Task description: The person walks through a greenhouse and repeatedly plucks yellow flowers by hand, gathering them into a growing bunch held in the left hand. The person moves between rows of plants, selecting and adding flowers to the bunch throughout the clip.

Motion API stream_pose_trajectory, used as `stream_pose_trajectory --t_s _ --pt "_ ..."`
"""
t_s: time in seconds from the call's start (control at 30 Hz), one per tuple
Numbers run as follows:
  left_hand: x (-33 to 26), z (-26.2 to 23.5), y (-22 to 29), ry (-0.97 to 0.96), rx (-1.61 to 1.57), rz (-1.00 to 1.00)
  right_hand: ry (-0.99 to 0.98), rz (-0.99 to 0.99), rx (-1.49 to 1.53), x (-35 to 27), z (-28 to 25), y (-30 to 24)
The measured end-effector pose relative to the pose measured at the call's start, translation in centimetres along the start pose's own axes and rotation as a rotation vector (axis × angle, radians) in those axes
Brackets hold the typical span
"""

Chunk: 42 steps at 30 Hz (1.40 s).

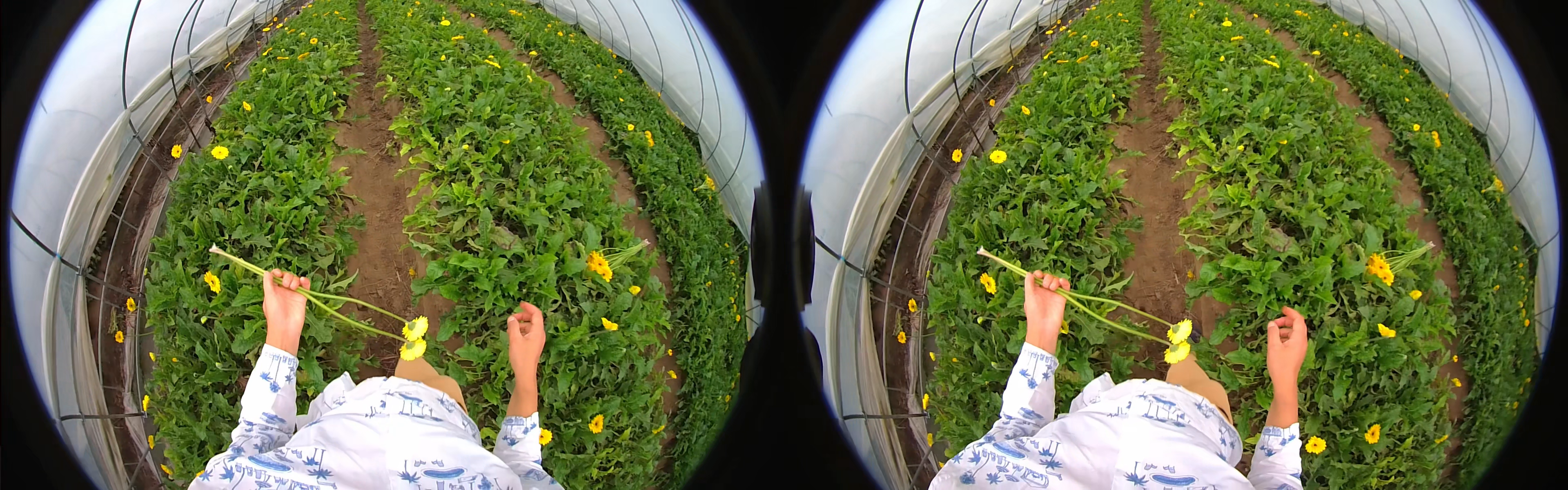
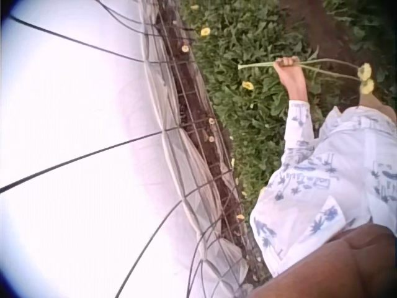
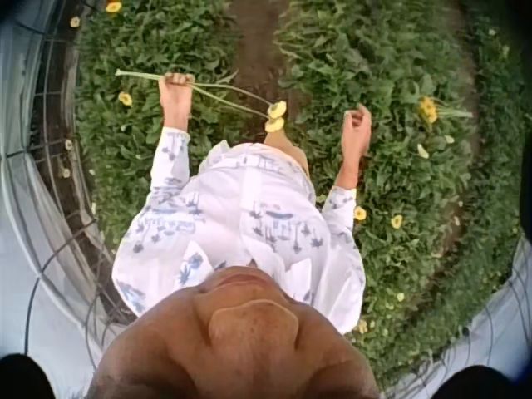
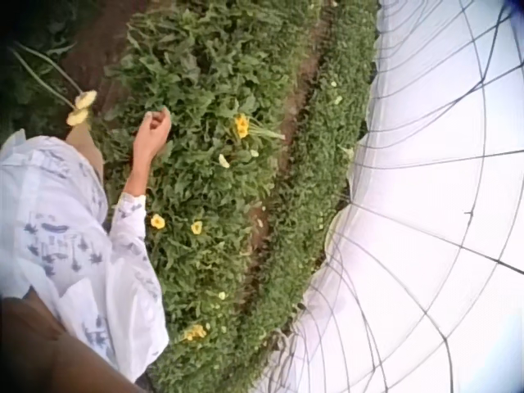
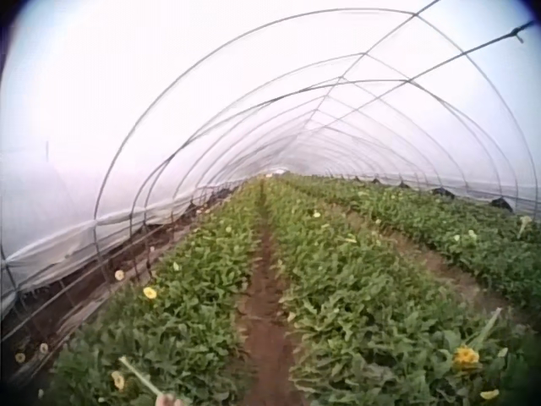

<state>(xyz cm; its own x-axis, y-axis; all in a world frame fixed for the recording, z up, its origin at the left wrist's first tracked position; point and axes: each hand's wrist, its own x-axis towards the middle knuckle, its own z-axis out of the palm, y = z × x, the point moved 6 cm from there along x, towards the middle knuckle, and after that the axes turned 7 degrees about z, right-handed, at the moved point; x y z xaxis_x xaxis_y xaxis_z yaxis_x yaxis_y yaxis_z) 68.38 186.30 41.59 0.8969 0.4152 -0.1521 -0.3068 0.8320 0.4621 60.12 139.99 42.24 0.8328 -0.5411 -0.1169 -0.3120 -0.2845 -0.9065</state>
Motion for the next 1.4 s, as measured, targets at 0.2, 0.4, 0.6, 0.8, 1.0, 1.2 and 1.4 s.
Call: stream_pose_trajectory --t_s 0.2,0.4,0.6,0.8,1.0,1.2,1.4 --pt "8.1 5.6 -5.2 -0.046 0.030 -0.058 -0.004 0.070 -0.072 8.6 2.0 -2.4" --pt "15.8 9.5 -9.5 -0.025 0.017 -0.044 -0.035 0.039 -0.119 17.5 5.5 -4.4" --pt "23.6 8.4 -12.0 0.108 -0.001 -0.030 -0.147 0.030 -0.119 24.8 12.6 -8.2" --pt "35.2 8.0 -14.5 0.164 -0.080 -0.066 -0.231 -0.015 -0.153 32.7 23.6 -14.2" --pt "48.3 11.4 -14.8 0.195 -0.094 -0.087 -0.301 -0.069 -0.285 41.1 34.8 -21.7" --pt "60.6 16.6 -14.5 0.143 -0.084 -0.113 -0.310 -0.061 -0.250 48.2 42.2 -28.5" --pt "69.6 21.3 -19.1 0.098 -0.032 -0.168 -0.294 0.013 -0.276 56.0 45.4 -28.9"
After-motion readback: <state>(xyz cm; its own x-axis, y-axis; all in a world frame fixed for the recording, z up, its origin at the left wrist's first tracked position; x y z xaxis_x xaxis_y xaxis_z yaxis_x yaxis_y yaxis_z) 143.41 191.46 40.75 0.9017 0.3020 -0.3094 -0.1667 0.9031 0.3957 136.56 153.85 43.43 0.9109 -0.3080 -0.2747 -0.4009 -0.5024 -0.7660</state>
